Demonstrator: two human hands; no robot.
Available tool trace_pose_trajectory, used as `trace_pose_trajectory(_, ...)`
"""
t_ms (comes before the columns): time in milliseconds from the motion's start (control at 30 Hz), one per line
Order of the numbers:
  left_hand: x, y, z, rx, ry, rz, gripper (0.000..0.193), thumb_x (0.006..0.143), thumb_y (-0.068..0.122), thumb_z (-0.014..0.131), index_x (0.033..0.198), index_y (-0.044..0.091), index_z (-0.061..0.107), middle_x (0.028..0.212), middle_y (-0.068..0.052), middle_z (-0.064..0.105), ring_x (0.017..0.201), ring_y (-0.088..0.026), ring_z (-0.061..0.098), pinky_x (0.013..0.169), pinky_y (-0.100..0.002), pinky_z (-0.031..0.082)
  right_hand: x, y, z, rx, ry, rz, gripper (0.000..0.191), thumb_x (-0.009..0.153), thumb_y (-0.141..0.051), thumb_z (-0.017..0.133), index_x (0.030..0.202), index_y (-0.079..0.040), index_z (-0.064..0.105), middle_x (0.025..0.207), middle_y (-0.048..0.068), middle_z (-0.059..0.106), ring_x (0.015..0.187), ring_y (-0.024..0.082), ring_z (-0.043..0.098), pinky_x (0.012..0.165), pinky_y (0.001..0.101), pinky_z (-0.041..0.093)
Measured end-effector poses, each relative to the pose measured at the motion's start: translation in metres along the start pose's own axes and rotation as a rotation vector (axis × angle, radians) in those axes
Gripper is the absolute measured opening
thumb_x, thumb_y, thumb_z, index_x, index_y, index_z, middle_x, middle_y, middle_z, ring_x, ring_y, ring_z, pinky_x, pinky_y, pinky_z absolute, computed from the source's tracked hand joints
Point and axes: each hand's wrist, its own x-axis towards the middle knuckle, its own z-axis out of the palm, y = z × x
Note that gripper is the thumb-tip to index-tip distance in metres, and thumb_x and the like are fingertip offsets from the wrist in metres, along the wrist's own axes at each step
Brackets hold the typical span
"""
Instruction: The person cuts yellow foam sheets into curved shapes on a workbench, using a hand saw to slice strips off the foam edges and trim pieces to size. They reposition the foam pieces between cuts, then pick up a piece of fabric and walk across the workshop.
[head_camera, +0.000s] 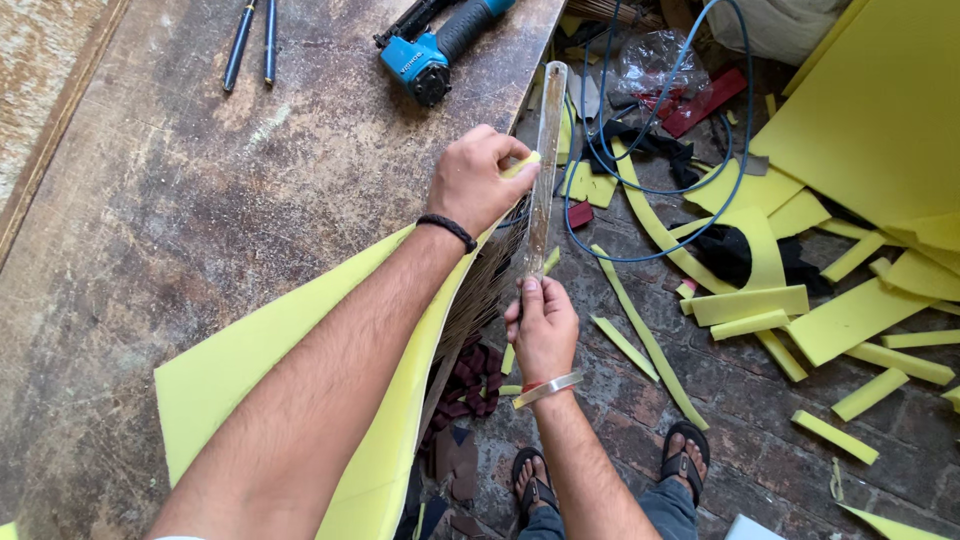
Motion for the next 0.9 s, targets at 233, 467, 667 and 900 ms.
trace_pose_trajectory(233, 0.002, -0.016, 0.007, -0.142, 0.061, -0.037, 0.015, 0.082, 0.027, 0.081, 0.079, 0.013, 0.076, 0.087, -0.001, 0.064, 0.083, -0.017, 0.065, 0.075, -0.034, 0.055, -0.048, 0.01, 0.003, -0.096, 0.084, 0.112, 0.022, 0.103, -0.025, 0.054, 0.104, -0.006, 0.066, 0.064, 0.001, 0.06, 0.045, 0.007, 0.047, 0.04, 0.0232, 0.038)
trace_pose_trajectory(467, 0.0, -0.015, 0.005, -0.118, 0.124, -0.007, 0.015, 0.08, 0.029, 0.085, 0.082, 0.015, 0.08, 0.099, -0.002, 0.057, 0.099, -0.02, 0.058, 0.087, -0.036, 0.051, 0.004, -0.019, 0.023, -0.173, 0.058, -0.061, 0.025, 0.107, -0.025, 0.053, 0.1, -0.005, 0.065, 0.064, -0.001, 0.061, 0.048, 0.006, 0.05, 0.041, 0.0224, 0.039)
trace_pose_trajectory(667, 0.003, -0.016, 0.005, -0.116, 0.134, -0.006, 0.016, 0.081, 0.033, 0.086, 0.082, 0.018, 0.081, 0.104, 0.0, 0.056, 0.105, -0.019, 0.055, 0.092, -0.037, 0.05, -0.063, 0.002, 0.025, -0.088, 0.049, 0.088, 0.022, 0.104, -0.024, 0.053, 0.103, -0.008, 0.068, 0.061, 0.0, 0.058, 0.044, 0.006, 0.047, 0.038, 0.0228, 0.036)
trace_pose_trajectory(900, -0.002, -0.028, 0.014, -0.203, 0.228, -0.025, 0.019, 0.081, 0.037, 0.088, 0.087, 0.019, 0.082, 0.114, -0.002, 0.056, 0.111, -0.019, 0.056, 0.098, -0.037, 0.051, -0.007, 0.002, 0.028, -0.154, -0.036, -0.075, 0.028, 0.109, -0.027, 0.051, 0.098, -0.004, 0.061, 0.063, -0.002, 0.056, 0.046, 0.006, 0.045, 0.039, 0.0227, 0.034)
